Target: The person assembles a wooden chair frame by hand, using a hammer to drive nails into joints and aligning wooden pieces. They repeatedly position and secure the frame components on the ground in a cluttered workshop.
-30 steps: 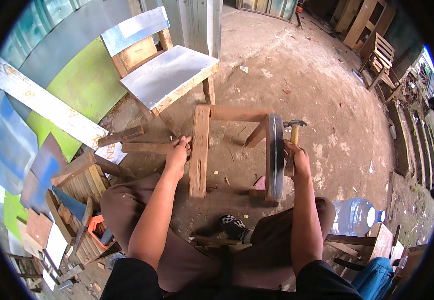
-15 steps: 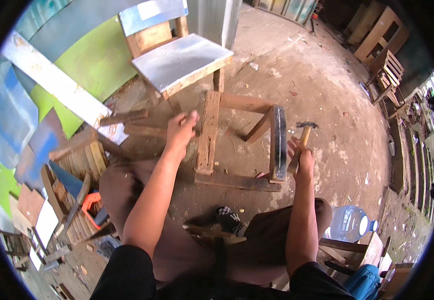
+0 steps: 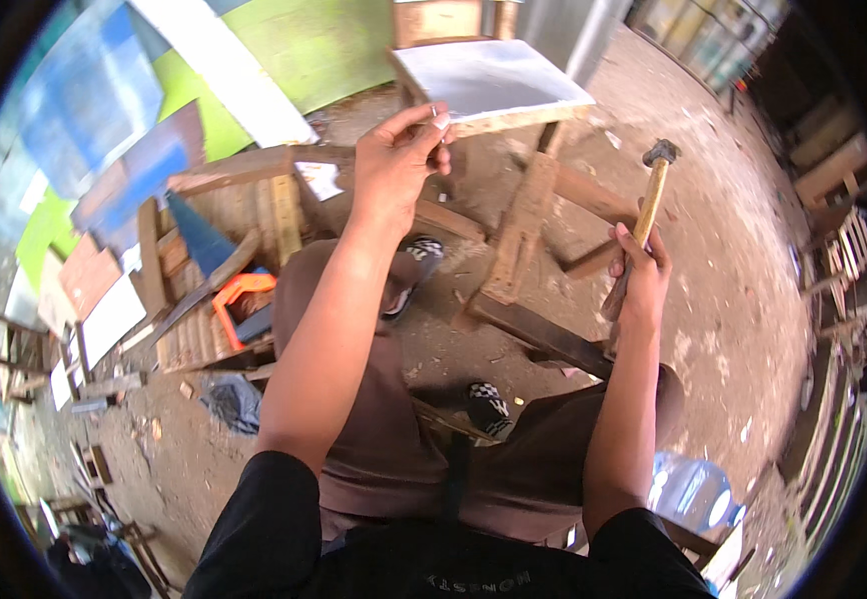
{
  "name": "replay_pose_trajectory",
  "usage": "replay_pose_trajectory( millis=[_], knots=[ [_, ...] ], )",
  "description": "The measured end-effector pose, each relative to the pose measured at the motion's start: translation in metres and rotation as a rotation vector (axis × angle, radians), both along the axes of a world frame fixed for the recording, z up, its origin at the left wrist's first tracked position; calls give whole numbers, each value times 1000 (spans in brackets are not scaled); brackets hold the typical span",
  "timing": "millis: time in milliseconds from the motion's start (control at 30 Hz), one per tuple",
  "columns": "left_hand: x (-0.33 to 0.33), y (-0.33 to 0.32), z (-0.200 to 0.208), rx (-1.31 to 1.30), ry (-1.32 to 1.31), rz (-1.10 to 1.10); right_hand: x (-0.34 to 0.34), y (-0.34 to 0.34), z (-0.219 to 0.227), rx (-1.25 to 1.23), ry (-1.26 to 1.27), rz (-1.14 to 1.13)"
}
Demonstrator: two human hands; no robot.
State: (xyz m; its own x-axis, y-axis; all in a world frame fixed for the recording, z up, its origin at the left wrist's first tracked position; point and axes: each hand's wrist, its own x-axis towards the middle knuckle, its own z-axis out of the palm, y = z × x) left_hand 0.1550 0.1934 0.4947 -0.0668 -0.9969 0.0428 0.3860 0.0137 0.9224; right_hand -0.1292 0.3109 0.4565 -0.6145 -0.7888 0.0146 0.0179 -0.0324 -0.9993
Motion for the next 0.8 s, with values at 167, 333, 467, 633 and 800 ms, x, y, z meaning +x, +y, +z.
replay_pose_trajectory(
  millis=[167, 333, 467, 633, 800],
  knots=[
    [58, 33, -18, -36, 71, 99, 55, -13, 9, -34, -53, 105],
    [70, 32, -29, -32, 154, 152, 76, -6, 11, 26, -26, 244],
    [60, 29, -35, 22, 182, 132, 79, -3, 28, 14, -60, 188],
    [42, 40, -34, -114, 208, 83, 92, 2, 68, -149, -108, 175],
    [26, 50, -32, -134, 382, 27, 122, -1, 101, -336, -350, 222]
  ],
)
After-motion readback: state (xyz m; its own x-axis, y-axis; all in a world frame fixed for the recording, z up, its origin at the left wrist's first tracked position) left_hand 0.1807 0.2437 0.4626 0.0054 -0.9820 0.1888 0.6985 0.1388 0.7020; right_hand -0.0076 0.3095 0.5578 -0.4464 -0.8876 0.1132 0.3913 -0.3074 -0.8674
